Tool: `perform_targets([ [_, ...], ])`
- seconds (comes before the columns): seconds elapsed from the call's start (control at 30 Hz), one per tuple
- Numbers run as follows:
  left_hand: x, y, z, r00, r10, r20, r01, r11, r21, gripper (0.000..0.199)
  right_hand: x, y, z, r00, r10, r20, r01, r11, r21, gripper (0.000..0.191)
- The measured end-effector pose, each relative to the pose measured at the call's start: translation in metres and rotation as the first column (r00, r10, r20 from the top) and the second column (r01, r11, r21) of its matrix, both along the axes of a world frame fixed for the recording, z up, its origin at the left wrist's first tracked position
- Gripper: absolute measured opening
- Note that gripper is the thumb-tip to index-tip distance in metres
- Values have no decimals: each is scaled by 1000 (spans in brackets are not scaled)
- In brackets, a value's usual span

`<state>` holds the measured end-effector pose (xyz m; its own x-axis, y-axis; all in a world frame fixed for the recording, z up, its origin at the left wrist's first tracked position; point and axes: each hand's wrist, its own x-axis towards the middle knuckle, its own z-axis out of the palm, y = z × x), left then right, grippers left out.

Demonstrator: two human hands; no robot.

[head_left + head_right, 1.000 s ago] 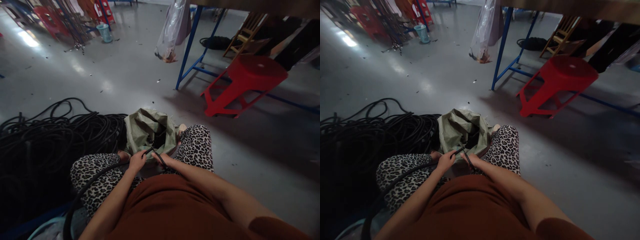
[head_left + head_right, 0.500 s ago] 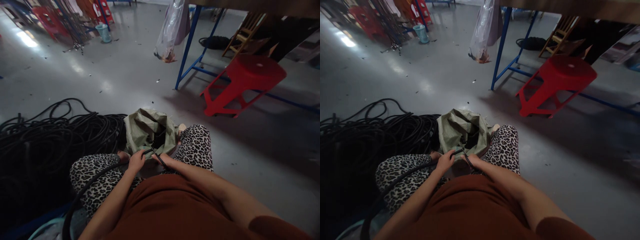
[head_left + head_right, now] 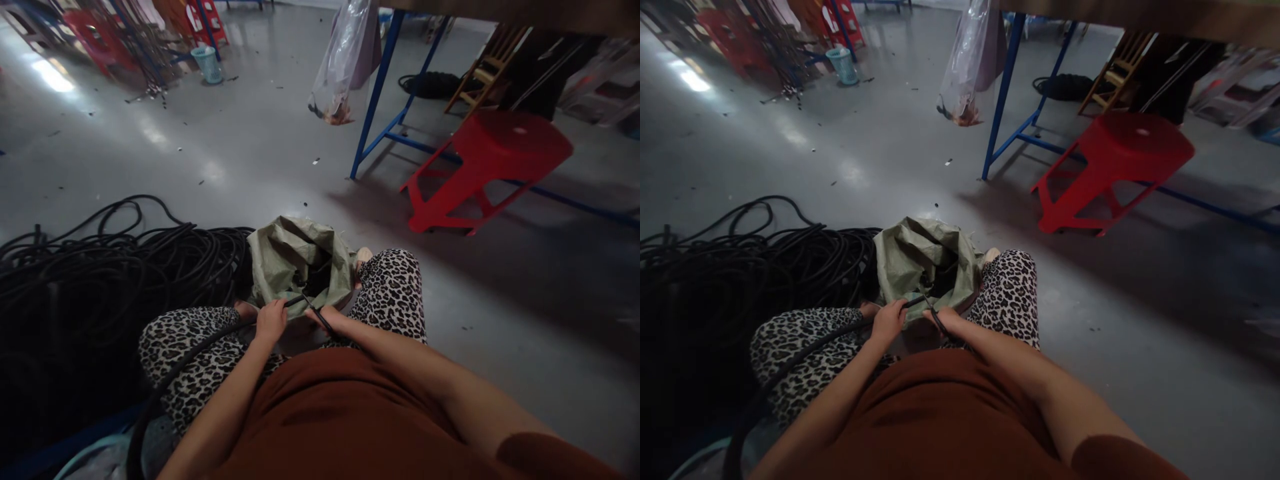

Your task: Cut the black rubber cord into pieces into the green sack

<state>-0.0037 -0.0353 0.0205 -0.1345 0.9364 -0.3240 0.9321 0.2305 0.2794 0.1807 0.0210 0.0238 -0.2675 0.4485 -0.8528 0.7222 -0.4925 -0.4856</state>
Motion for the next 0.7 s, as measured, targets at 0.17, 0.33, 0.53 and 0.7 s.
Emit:
perform_targets([
  [0.17, 0, 1, 1, 999, 36, 7, -36, 999, -9, 32, 1, 4, -7, 998, 44, 41, -45, 999, 27, 49],
  [0.33, 0, 1, 0, 999, 49, 13, -49, 999, -1, 32, 1, 4, -12, 1000, -14, 4, 14, 1000, -20, 55],
  [0.53, -1, 0, -2, 997, 73, 18, -74, 997, 9, 32, 0, -1, -9, 994, -60, -89, 47, 990, -135, 53],
  [0.7, -1, -1, -5, 997, 70, 22, -70, 997, 22, 32, 0, -3, -10, 991, -69, -118, 51, 988, -147, 53],
])
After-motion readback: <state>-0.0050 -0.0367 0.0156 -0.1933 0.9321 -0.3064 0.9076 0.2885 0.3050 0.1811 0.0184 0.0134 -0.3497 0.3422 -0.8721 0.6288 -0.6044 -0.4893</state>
